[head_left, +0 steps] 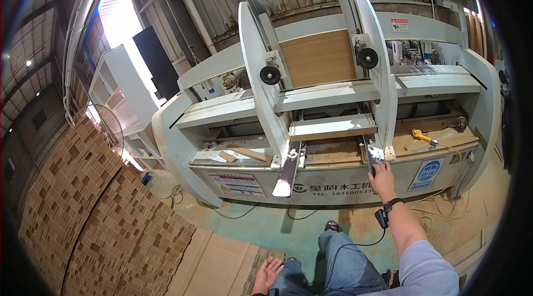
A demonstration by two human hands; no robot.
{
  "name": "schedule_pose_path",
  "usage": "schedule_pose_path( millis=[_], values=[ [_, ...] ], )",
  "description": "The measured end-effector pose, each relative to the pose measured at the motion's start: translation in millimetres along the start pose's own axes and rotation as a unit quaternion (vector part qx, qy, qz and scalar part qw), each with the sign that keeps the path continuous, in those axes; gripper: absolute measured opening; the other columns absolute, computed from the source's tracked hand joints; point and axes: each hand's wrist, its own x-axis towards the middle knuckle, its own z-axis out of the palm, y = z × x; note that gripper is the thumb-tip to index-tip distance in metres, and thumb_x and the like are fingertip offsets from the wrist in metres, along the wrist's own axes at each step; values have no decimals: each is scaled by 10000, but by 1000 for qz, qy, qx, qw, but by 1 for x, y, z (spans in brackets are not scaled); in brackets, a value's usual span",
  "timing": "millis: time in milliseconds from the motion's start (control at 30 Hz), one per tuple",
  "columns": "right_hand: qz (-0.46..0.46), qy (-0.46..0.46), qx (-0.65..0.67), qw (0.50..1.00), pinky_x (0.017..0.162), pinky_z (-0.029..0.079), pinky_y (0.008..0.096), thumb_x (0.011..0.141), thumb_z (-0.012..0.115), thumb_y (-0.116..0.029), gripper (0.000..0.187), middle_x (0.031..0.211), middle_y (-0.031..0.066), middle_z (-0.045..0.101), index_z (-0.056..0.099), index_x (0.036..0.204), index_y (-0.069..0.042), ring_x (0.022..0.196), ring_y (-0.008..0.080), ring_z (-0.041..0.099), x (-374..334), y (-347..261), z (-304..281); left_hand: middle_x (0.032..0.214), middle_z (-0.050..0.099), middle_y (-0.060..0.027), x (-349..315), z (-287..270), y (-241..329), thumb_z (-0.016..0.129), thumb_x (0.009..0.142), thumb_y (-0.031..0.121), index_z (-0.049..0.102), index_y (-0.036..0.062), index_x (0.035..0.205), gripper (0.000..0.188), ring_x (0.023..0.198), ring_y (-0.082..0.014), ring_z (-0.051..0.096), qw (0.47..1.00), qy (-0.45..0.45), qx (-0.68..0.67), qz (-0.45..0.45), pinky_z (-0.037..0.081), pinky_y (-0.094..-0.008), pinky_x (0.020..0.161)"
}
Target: Operating a double-ended tenoner or similar woodworking machine to process wood panels.
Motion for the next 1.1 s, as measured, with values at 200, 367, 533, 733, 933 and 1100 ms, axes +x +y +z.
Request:
schedule_pose_path(
  millis=[200, 367, 533, 733, 933, 1100],
  values=[
    [0, -6, -2, 1000, 920, 383, 422, 776, 592, -298, 411, 1251, 91, 456, 537, 1108, -63, 1212, 343, 333, 0, 1, 1, 1083, 528, -203, 1, -1, 0, 413, 921, 269, 484, 34, 1053, 279, 1103, -345, 475, 1000, 6, -11, -3, 360, -521, 968],
    [-1, -4, -2, 1000, 916, 387, 423, 775, 591, -298, 409, 1249, 91, 457, 537, 1106, -63, 1209, 344, 337, -1, -1, -1, 1087, 528, -202, 1, -4, -1, 388, 930, 283, 454, 26, 1099, 314, 1111, -349, 470, 1000, -4, -7, 0, 357, -518, 970],
    [-9, 9, -5, 1000, 908, 393, 425, 770, 596, -293, 401, 1239, 92, 463, 542, 1090, -58, 1201, 346, 345, -1, 1, 1, 1083, 529, -201, 1, -4, -1, 387, 931, 280, 464, 28, 1088, 307, 1108, -346, 472, 1000, -1, -8, -3, 358, -513, 972],
    [-9, 20, 12, 1000, 938, 377, 405, 753, 610, -262, 389, 1206, 116, 492, 552, 1068, -43, 1173, 359, 375, -2, -2, -3, 1079, 522, -203, -1, 0, -1, 382, 933, 275, 456, 26, 1092, 305, 1119, -346, 460, 1000, -1, -8, 0, 354, -517, 974],
    [-7, 14, 11, 1000, 946, 372, 406, 753, 610, -264, 396, 1211, 115, 488, 547, 1079, -48, 1177, 358, 371, -1, -3, -3, 1083, 534, -187, -1, 0, 0, 418, 920, 274, 494, 44, 1056, 277, 1107, -335, 473, 1000, 4, -7, -3, 353, -514, 977],
    [-7, 13, 3, 1000, 930, 380, 413, 757, 608, -278, 404, 1220, 103, 480, 547, 1087, -53, 1188, 354, 362, 0, 1, 2, 1081, 529, -189, 0, -1, 1, 427, 916, 264, 469, 36, 1071, 279, 1109, -340, 469, 1000, -1, -11, -7, 352, -517, 976]
  ],
)
